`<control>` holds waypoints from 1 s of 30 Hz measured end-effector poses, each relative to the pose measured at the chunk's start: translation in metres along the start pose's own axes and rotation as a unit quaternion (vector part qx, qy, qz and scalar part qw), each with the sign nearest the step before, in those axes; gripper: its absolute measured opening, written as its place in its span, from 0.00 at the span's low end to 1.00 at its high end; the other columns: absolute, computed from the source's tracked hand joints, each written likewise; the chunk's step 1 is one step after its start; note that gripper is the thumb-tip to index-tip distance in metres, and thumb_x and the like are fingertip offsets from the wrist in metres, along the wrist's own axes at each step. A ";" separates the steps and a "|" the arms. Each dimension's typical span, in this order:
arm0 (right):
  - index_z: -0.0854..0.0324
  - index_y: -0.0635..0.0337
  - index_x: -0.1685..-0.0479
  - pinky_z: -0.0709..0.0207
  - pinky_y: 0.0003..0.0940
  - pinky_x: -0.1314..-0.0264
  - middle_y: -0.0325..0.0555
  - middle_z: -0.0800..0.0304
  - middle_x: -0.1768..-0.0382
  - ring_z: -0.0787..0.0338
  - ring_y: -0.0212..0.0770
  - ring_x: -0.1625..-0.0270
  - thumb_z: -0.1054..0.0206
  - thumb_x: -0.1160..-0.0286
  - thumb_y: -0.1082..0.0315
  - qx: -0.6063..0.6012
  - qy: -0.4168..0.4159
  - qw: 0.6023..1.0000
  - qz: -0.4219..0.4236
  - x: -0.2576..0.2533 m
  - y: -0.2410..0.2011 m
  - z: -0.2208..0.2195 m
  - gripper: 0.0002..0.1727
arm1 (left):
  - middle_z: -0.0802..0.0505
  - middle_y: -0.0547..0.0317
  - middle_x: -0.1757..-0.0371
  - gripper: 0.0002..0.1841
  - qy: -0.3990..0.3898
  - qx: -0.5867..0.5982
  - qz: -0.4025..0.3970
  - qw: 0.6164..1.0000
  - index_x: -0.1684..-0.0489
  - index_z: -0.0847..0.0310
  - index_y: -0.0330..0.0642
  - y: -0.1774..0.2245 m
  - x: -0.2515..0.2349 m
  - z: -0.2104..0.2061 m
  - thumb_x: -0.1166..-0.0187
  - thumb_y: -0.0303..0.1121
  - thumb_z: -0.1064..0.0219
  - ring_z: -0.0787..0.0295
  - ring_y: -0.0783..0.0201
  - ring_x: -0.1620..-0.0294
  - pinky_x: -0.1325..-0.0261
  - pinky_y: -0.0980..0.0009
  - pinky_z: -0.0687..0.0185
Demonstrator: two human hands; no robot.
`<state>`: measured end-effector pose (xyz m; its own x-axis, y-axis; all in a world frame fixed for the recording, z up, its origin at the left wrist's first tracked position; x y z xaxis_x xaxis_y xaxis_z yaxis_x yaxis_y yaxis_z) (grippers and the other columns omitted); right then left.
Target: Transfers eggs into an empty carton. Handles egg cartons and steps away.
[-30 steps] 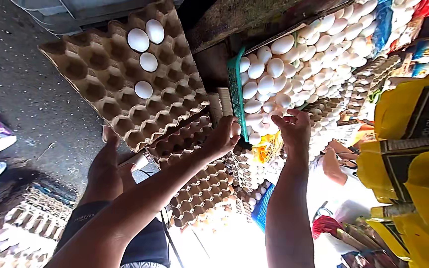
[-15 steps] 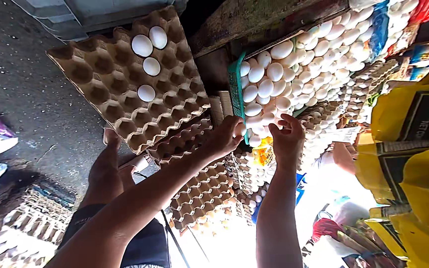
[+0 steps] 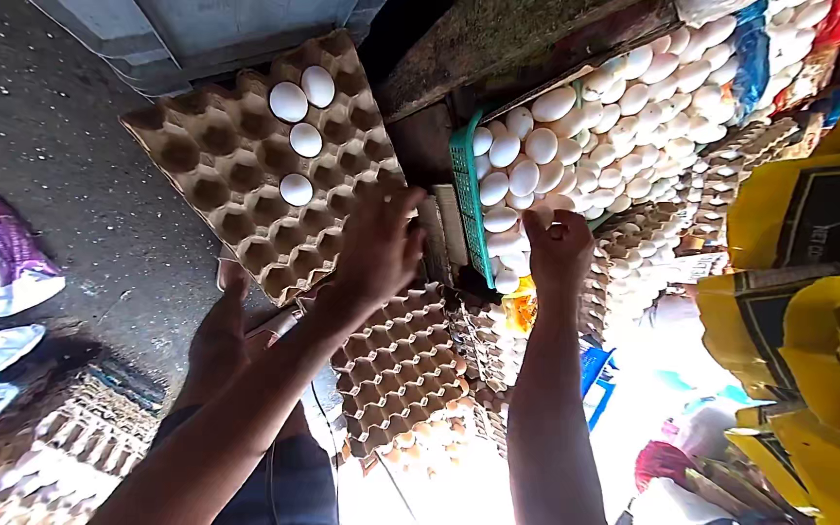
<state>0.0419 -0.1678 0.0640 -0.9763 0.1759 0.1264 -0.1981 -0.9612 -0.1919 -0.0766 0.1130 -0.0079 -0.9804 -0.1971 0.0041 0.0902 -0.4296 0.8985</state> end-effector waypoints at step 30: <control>0.14 0.55 0.39 0.13 0.46 0.47 0.49 0.14 0.40 0.11 0.43 0.45 0.21 0.38 0.52 -0.277 -0.169 0.939 0.114 0.050 -0.243 -0.198 0.28 | 0.10 0.49 0.48 0.27 -0.007 0.095 0.193 0.977 0.24 0.29 0.42 -0.140 -0.074 0.129 0.21 0.42 0.32 0.08 0.56 0.56 0.54 0.55 0.07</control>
<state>0.0236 0.1164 -0.0759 -0.9335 -0.1890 0.3048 -0.0941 -0.6911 -0.7166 -0.0388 0.3013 -0.0777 -0.8824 -0.2988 0.3636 0.4206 -0.1543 0.8940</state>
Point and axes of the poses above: each hand's wrist, its own x-axis away from the middle knuckle, its own z-axis out of the back of the hand, y = z × x, the point moved 9 cm from there along -x, towards the middle knuckle
